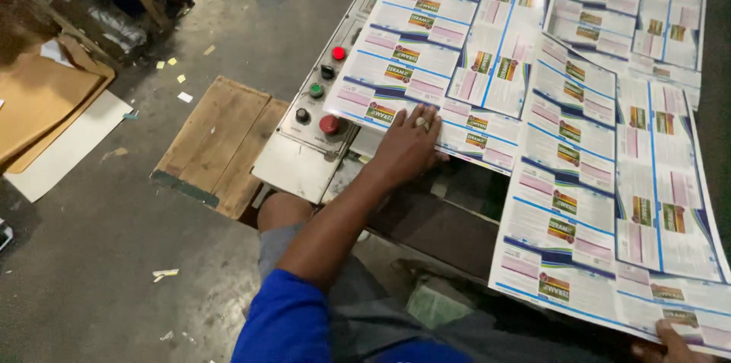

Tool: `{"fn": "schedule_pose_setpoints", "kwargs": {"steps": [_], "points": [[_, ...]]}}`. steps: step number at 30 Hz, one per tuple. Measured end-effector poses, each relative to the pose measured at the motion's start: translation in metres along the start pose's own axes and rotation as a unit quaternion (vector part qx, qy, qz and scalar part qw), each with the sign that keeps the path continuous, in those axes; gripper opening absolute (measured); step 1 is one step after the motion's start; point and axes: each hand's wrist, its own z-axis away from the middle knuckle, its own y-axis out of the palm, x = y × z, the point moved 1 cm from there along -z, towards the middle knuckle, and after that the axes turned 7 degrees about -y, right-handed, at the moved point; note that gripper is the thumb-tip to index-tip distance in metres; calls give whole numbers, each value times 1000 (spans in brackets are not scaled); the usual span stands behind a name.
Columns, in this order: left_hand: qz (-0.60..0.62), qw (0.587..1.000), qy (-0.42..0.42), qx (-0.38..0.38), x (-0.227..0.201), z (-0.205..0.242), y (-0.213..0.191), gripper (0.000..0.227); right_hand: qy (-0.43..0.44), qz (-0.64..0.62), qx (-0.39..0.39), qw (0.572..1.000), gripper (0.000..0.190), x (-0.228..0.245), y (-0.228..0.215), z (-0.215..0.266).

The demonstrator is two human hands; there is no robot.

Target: The person sits on the floor and sorts through a stack of printed paper sheets. They pick up sheets, separate them, and place them into a pile on a nearby table.

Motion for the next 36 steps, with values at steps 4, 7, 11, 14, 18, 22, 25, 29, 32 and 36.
{"fn": "schedule_pose_setpoints", "kwargs": {"steps": [4,7,11,14,18,22,25,29,32,36], "points": [[-14,1000,11,-1,2,-3,4,66,9,11,18,1000,33,-6,6,-14],[10,999,42,-24,-3,-1,-15,47,25,27,21,999,31,-14,-2,-9],[45,996,66,-39,2,-4,-19,30,60,48,-4,997,29,-40,-32,17],[54,993,77,-65,-5,-5,-22,23,76,39,-21,996,27,-11,-25,38],[66,991,74,-95,-9,-8,-46,6,29,-50,13,998,32,25,14,13],[66,991,94,-75,-11,-9,-61,14,-33,-63,22,997,28,32,46,-52],[72,992,88,-51,-13,-8,-64,15,-8,-74,31,997,28,60,75,-107],[76,993,69,-56,-16,-3,-59,7,-16,-107,46,993,29,77,100,-171],[85,993,45,-75,-16,-3,-50,4,-2,-122,61,991,29,92,102,-171],[95,970,47,-221,-20,-2,-53,23,18,-102,48,994,43,107,105,-96]]}}
